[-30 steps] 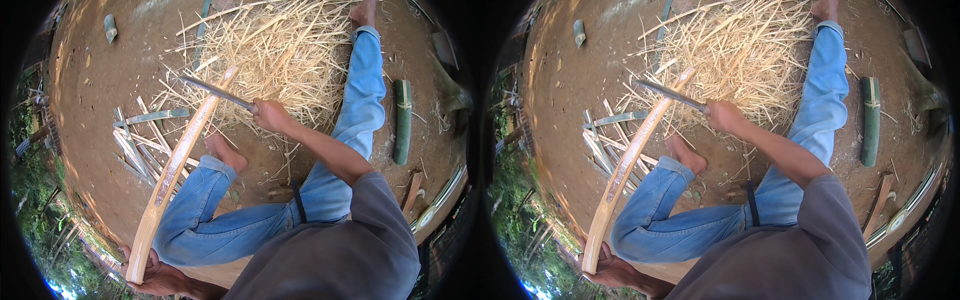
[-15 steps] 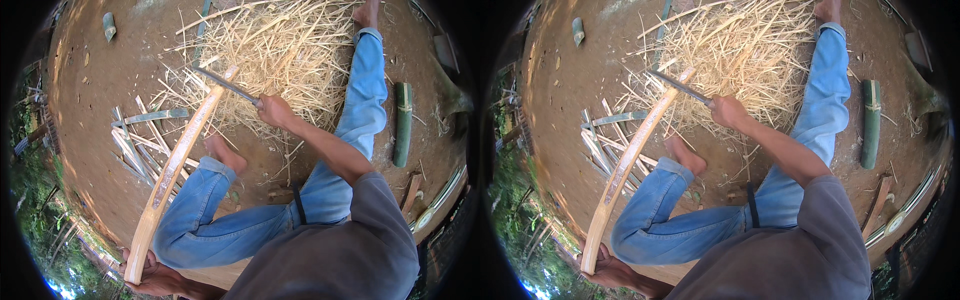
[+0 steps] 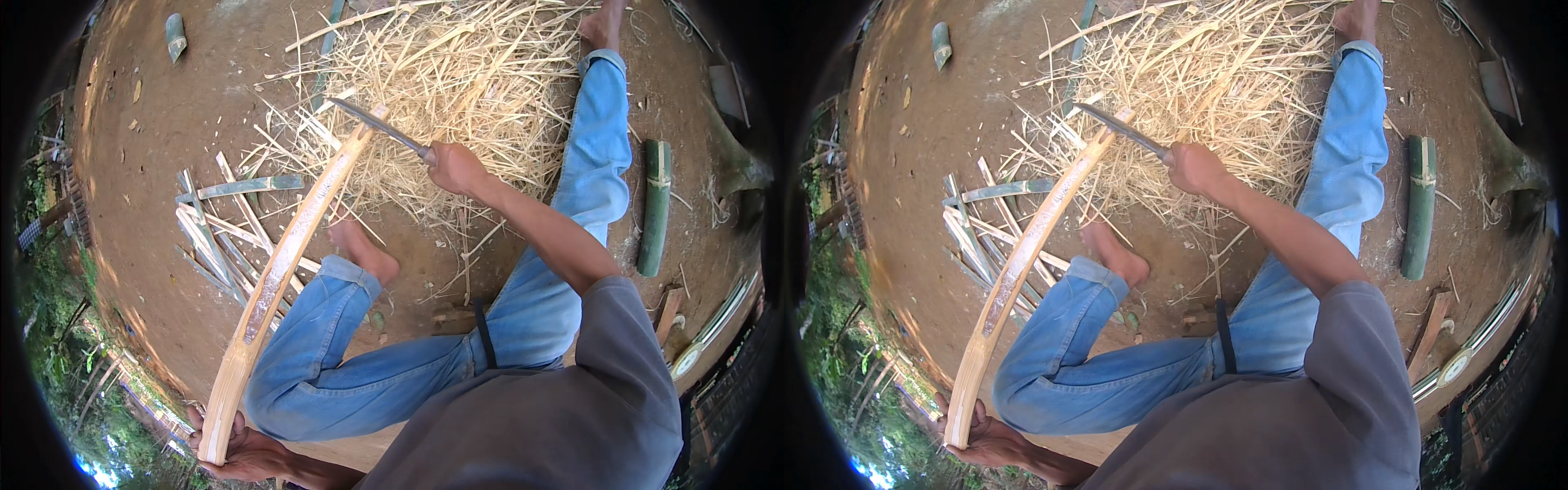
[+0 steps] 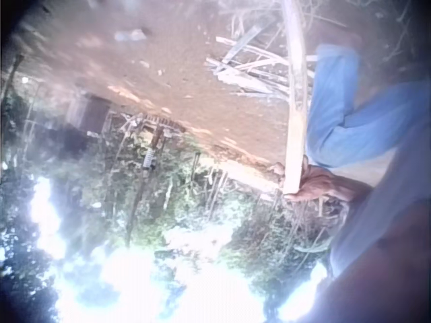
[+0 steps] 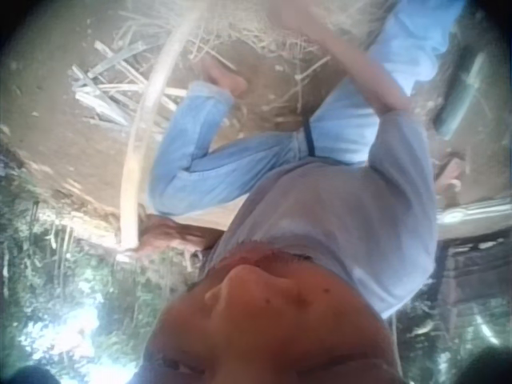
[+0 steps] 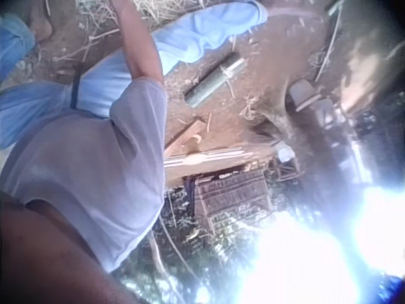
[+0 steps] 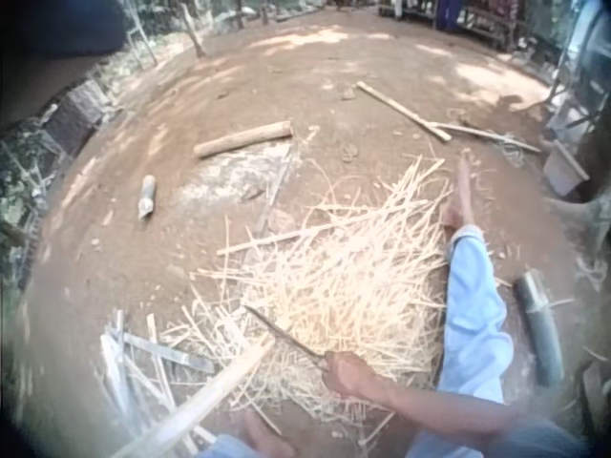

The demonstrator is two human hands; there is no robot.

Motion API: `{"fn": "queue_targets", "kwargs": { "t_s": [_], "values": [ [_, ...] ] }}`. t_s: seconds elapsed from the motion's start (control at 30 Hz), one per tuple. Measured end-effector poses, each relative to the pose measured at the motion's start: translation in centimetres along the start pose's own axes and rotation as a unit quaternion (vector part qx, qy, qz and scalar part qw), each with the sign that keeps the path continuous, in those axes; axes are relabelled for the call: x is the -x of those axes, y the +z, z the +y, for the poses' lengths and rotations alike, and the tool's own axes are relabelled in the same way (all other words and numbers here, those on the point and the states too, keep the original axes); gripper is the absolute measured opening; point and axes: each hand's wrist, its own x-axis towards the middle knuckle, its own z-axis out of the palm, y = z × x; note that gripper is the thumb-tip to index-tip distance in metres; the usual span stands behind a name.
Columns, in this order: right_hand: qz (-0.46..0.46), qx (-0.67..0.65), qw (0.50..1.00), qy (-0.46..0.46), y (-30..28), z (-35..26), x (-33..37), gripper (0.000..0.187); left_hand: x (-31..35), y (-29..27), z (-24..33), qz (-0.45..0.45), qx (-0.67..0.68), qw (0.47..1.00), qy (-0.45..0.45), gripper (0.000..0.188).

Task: The person sits on the ground and uses a machete to split a long bamboo pole into thin strips. They hold the bamboo with one hand and strike it with the machete to separate the fibers, creating a pile of bamboo strips.

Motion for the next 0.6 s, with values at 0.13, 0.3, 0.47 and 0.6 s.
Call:
{"fn": "queue_targets", "kwargs": {
  "t_s": [0.13, 0.3, 0.47, 0.6],
  "values": [
    [-0.122, 0.026, 0.982, -0.138, -2.2, -2.9, 3.2, 0.018, 0.1, -0.9, -0.6, -0.02, -0.01, 1.0, 0.01, 0.053],
    [-0.03, -0.016, 0.999, -0.035, -0.5, -1.6, 1.4, 0.013, 0.0, 0.4, -0.1, 0.01, -0.014, 1.0, 0.009, 0.053],
    [-0.091, 0.021, 0.992, -0.084, -0.5, -2.7, 2.6, 0.018, 0.1, 0.1, -0.5, 0.037, -0.015, 0.999, 0.012, 0.052],
    [-0.045, -0.016, 0.995, -0.085, 1.4, -2.5, 2.8, 0.015, 0.6, 0.0, -0.3, 0.005, -0.013, 1.0, 0.011, 0.053]
  ]
}}
